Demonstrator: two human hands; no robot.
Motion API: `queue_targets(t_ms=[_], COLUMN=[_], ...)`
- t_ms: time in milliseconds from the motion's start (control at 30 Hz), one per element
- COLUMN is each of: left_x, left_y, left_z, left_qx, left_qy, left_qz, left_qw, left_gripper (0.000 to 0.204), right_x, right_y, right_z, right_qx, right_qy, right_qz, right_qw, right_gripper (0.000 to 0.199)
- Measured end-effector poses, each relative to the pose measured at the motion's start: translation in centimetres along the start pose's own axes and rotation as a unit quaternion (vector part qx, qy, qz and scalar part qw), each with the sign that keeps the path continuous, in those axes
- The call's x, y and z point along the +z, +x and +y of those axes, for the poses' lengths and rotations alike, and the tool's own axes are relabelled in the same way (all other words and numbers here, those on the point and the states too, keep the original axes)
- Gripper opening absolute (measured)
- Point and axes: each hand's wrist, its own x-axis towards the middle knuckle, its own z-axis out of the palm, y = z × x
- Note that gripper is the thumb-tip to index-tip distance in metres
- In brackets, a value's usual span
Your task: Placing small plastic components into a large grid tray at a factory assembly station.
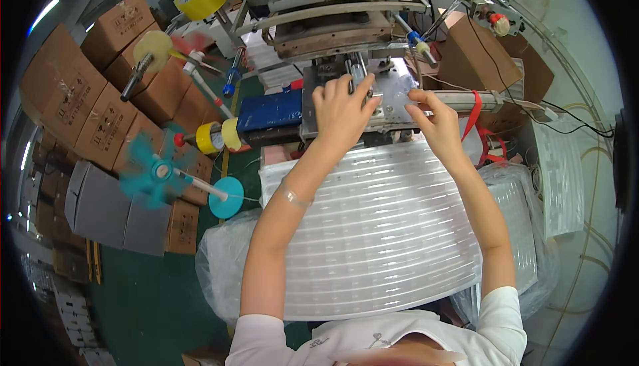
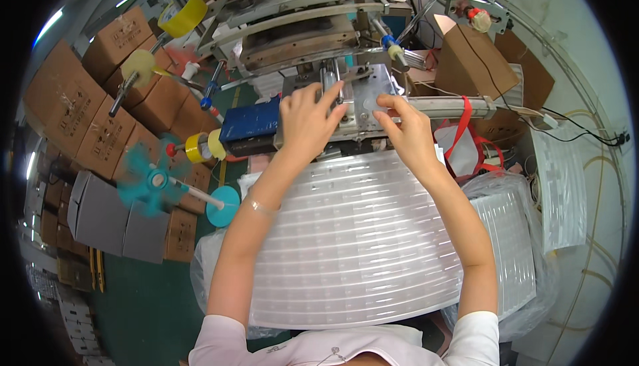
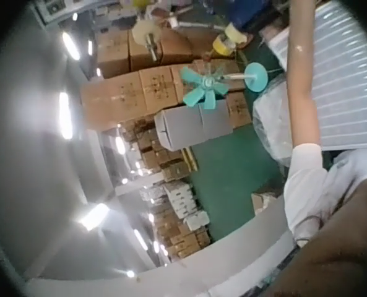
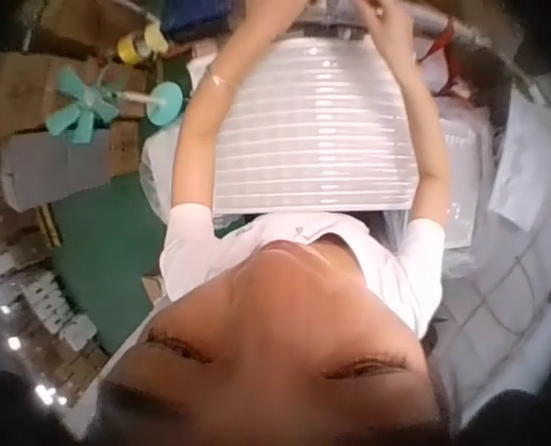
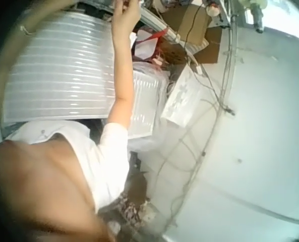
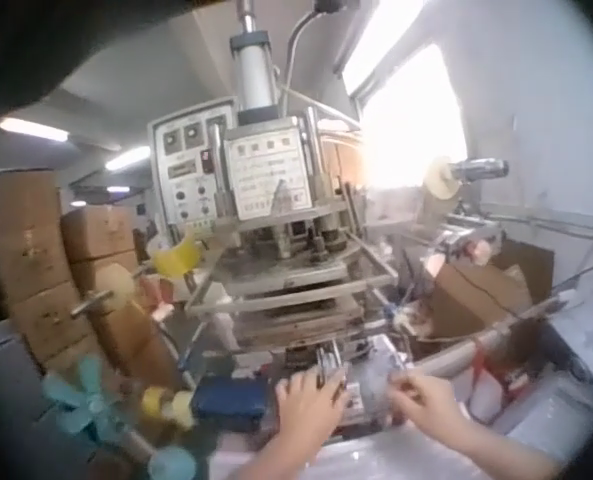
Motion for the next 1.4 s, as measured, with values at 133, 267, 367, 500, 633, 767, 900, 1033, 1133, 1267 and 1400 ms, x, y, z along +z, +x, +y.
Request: queue_targets(t_ms=[133,267,367,500,633,767,900,1033,1133,1267,1400], left_x=[1.4,-1.7,-5.0,-8.6,-11.6,-13.1,-13.4,-12.3,-12.6,-13.0,-13.8], left_y=[2.1,0.2,-2.6,-6.2,-9.7,-12.0,-14.4,-17.2,-18.2,-18.5,-17.7], left_z=[-0.2,0.6,0.1,-1.2,-3.5,-5.9,-6.5,-6.5,-6.3,-6.0,-5.5], left_qx=[0.027,0.009,-0.020,-0.061,-0.123,-0.124,-0.137,-0.109,-0.061,-0.089,-0.109], left_qy=[0.055,-0.007,-0.030,-0.062,-0.090,-0.053,0.004,0.090,0.111,0.103,0.107], left_qz=[-0.050,0.006,-0.011,-0.043,-0.076,-0.089,-0.133,-0.270,-0.269,-0.271,-0.266], left_qw=[0.997,1.000,0.999,0.995,0.985,0.987,0.982,0.952,0.955,0.953,0.952], left_gripper=[0.033,0.030,0.028,0.028,0.028,0.034,0.038,0.035,0.032,0.032,0.030], right_x=[1.2,3.9,6.1,6.9,6.3,6.6,9.8,13.7,15.3,17.1,17.2], right_y=[2.2,4.4,6.1,6.3,4.1,-0.4,-4.4,-7.4,-8.3,-8.6,-7.8], right_z=[-0.2,-0.9,0.1,0.7,-0.1,-2.4,-4.2,-3.7,-3.9,-3.4,-3.6], right_qx=[-0.094,-0.200,-0.222,-0.162,-0.180,-0.186,-0.218,-0.259,-0.318,-0.348,-0.318], right_qy=[-0.077,-0.188,-0.279,-0.330,-0.261,-0.172,-0.106,-0.109,-0.181,-0.275,-0.278], right_qz=[0.053,0.067,0.034,0.009,0.061,0.059,-0.187,-0.277,-0.310,-0.341,-0.372], right_qw=[0.991,0.959,0.934,0.930,0.946,0.965,0.952,0.919,0.878,0.829,0.827], right_gripper=[0.025,0.022,0.018,0.022,0.036,0.033,0.023,0.028,0.036,0.041,0.029])
